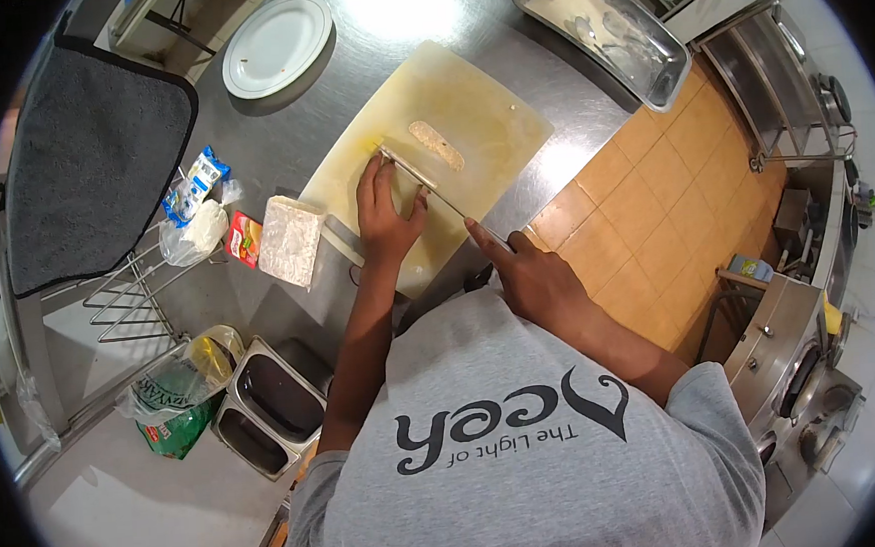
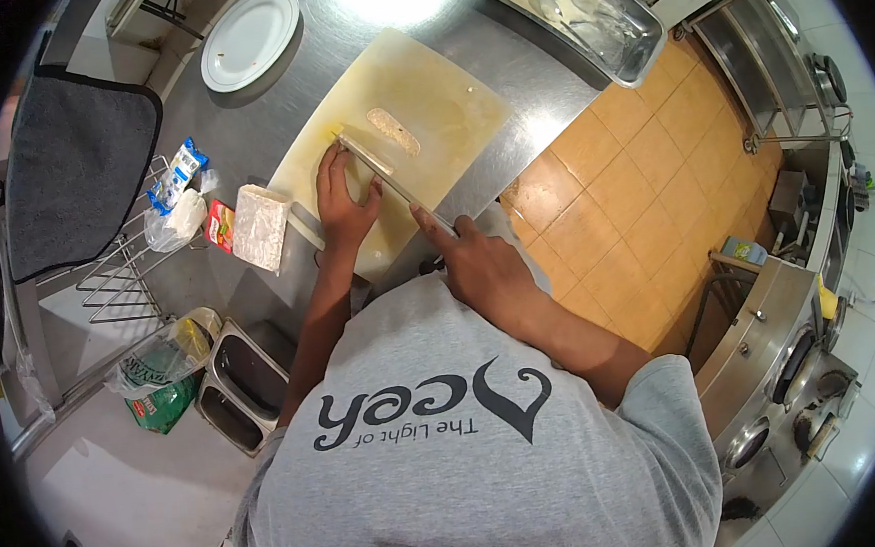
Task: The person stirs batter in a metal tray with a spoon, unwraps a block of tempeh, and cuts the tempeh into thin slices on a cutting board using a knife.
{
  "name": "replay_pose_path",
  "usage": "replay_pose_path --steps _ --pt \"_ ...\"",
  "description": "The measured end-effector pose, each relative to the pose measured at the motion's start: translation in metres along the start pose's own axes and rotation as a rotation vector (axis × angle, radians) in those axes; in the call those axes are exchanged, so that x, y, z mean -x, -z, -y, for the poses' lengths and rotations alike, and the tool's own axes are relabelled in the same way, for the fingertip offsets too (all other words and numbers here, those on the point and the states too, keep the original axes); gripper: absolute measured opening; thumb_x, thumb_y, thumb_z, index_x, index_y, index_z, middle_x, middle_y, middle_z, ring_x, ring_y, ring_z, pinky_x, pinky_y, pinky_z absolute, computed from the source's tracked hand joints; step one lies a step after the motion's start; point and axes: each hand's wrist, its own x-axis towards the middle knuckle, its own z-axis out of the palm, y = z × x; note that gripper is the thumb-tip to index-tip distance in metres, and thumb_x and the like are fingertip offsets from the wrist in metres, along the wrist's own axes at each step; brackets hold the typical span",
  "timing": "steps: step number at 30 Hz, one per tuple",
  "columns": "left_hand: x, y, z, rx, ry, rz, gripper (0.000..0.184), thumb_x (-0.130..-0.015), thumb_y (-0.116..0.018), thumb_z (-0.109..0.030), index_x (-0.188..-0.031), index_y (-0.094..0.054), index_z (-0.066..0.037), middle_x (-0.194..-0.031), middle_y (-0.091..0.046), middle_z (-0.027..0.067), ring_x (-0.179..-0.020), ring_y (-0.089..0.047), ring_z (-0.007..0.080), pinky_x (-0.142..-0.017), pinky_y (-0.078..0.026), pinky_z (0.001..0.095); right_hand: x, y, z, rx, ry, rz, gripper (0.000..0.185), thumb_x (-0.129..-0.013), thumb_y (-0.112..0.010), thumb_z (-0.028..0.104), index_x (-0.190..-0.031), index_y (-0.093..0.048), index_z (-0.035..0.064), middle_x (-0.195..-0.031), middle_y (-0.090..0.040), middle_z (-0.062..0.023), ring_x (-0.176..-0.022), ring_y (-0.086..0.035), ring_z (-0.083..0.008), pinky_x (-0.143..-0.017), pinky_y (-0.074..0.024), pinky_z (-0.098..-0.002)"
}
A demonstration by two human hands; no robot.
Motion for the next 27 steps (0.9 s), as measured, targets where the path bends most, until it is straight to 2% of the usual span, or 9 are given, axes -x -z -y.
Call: replay_pose_path --steps 19,22,25,27 --pt "-0.002 0.001 0.0 -0.018 -0.005 0.016 0.054 -0.073 -0.078 -0.014 -0.12 -0.058 0.001 -0.139 -0.05 0.0176 -0.127 -0.05 0.036 -0.105 -0.046 0.0437 -0.008 -0.005 -0.002 -0.004 -0.049 0.062 0.081 -0.087 -0.054 0.003 -0.157 -0.023 0.0305 -0.09 -0.061 -0.0229 -0.068 -0.066 -0.0428 -0.061 -0.0554 -0.051" --pt "-0.002 0.001 0.0 -0.017 -0.007 0.018 0.052 -0.073 -0.079 -0.013 -0.118 -0.059 0.003 -0.139 -0.051 0.0185 -0.126 -0.051 0.036 -0.104 -0.046 0.0433 -0.01 0.003 0.001 -0.06 -0.096 0.163 0.082 -0.088 -0.054 0.006 -0.157 -0.021 0.034 -0.105 -0.061 -0.025 -0.081 -0.068 -0.0459 -0.069 -0.0574 -0.0524" --pt "-0.002 0.001 0.0 -0.003 0.001 0.02 0.05 -0.073 -0.079 -0.013 -0.116 -0.059 0.004 -0.139 -0.051 0.0194 -0.125 -0.052 0.0357 -0.103 -0.047 0.0427 -0.011 0.001 0.002 -0.033 -0.106 0.176 0.082 -0.088 -0.054 0.006 -0.157 -0.02 0.034 -0.103 -0.061 -0.0251 -0.081 -0.068 -0.0461 -0.069 -0.0574 -0.0526" --pt "-0.002 0.001 0.001 0.008 0.005 0.022 0.049 -0.073 -0.079 -0.012 -0.115 -0.06 0.004 -0.139 -0.05 0.0199 -0.125 -0.052 0.0356 -0.102 -0.048 0.0423 -0.01 -0.005 -0.002 -0.011 -0.062 0.098 0.082 -0.086 -0.055 0.004 -0.157 -0.022 0.0316 -0.093 -0.061 -0.0231 -0.073 -0.067 -0.0441 -0.064 -0.0559 -0.0517"
